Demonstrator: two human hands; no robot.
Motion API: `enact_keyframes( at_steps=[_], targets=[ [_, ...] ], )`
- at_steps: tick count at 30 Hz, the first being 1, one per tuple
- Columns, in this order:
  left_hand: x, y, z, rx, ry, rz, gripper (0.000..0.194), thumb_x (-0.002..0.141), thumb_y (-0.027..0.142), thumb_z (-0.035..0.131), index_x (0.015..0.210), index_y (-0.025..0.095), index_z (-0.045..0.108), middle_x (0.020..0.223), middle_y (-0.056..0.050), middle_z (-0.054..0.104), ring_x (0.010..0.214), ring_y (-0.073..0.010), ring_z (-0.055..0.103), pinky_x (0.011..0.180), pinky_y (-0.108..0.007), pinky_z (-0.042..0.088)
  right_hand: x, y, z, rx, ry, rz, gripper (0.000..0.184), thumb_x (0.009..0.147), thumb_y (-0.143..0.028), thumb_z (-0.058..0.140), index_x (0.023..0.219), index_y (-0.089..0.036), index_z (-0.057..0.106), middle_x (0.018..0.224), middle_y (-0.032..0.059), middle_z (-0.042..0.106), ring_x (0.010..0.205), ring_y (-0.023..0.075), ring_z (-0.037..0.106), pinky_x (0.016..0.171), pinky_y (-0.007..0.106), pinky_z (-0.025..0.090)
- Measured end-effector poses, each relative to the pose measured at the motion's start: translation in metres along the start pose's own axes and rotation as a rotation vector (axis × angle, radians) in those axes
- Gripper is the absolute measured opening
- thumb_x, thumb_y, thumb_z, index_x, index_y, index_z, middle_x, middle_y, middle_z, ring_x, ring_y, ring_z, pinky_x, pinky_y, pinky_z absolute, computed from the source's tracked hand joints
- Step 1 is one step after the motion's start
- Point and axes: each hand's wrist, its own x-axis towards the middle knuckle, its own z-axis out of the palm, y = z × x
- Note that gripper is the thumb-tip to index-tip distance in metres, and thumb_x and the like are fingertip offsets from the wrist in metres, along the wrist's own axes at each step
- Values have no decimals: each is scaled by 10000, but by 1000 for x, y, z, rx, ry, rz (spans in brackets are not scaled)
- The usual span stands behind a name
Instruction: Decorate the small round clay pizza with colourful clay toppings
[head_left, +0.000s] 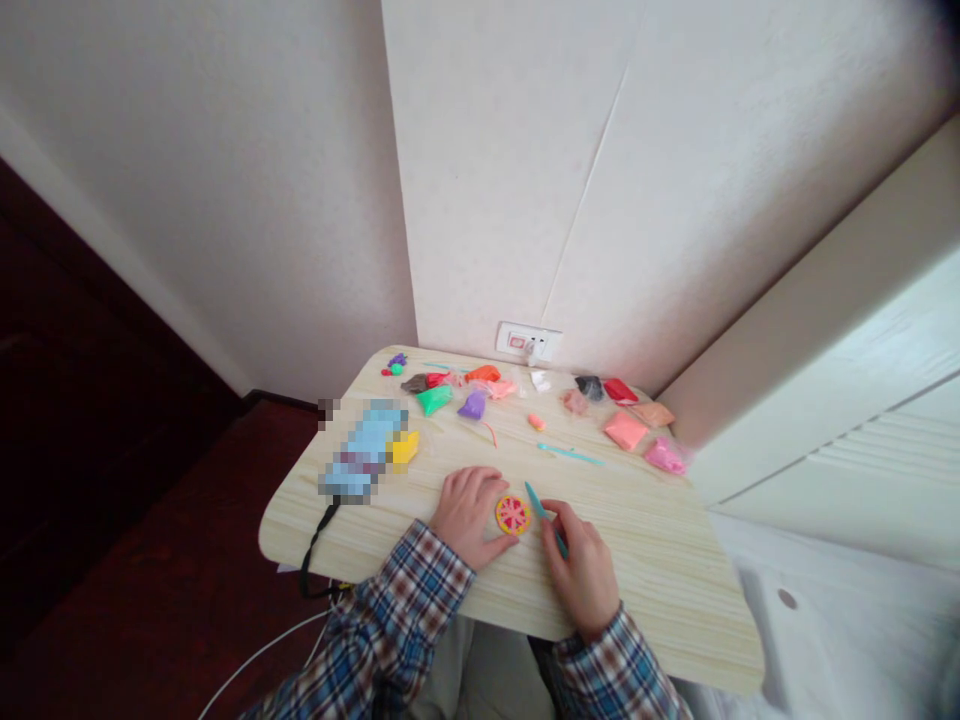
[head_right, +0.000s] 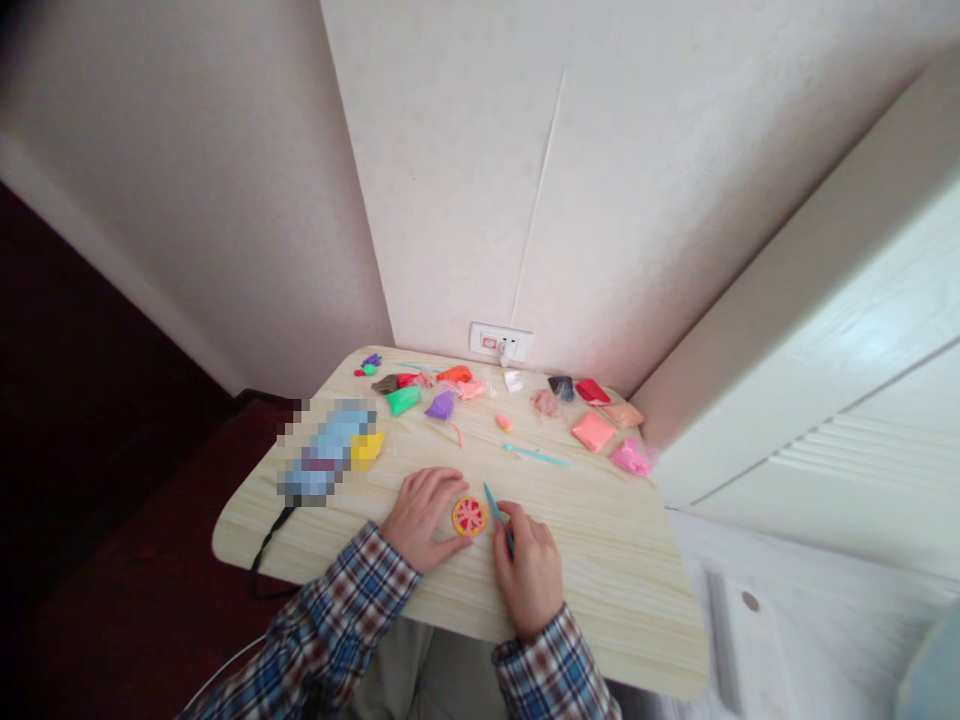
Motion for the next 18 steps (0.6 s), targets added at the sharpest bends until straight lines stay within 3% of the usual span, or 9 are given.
enact_keyframes(
  at_steps=[4, 10, 18],
  targets=[
    [4, 2, 0, 1, -1, 4, 456, 631, 381, 723, 1019, 204, 564, 1160, -85, 522, 1095, -271, 450, 941, -454, 338, -2, -3, 2, -162, 53, -38, 250, 896, -264, 369, 991, -156, 573, 677, 43, 643, 615, 187, 584, 612, 293, 392],
    [3, -1, -1, 2, 10, 23, 394, 677, 371, 688, 1018, 204, 582, 1151, -85, 527, 1098, -265, 451, 940, -440, 333, -1, -8, 0, -224, -17, -143, 246, 885, -199, 384, 1015, -173, 591, 681, 26, 658, 617, 166, 595, 637, 281, 366],
    [3, -4, 3, -7, 27, 34, 438, 674, 362, 681, 1062, 199, 561, 1155, -83, 525, 1101, -267, 451, 953, -442, 327, 0, -9, -4, -166, -10, -33, 241, 881, -212, 378, 983, -178, 594, 686, 20, 670, 620, 157, 601, 614, 265, 377]
  ],
)
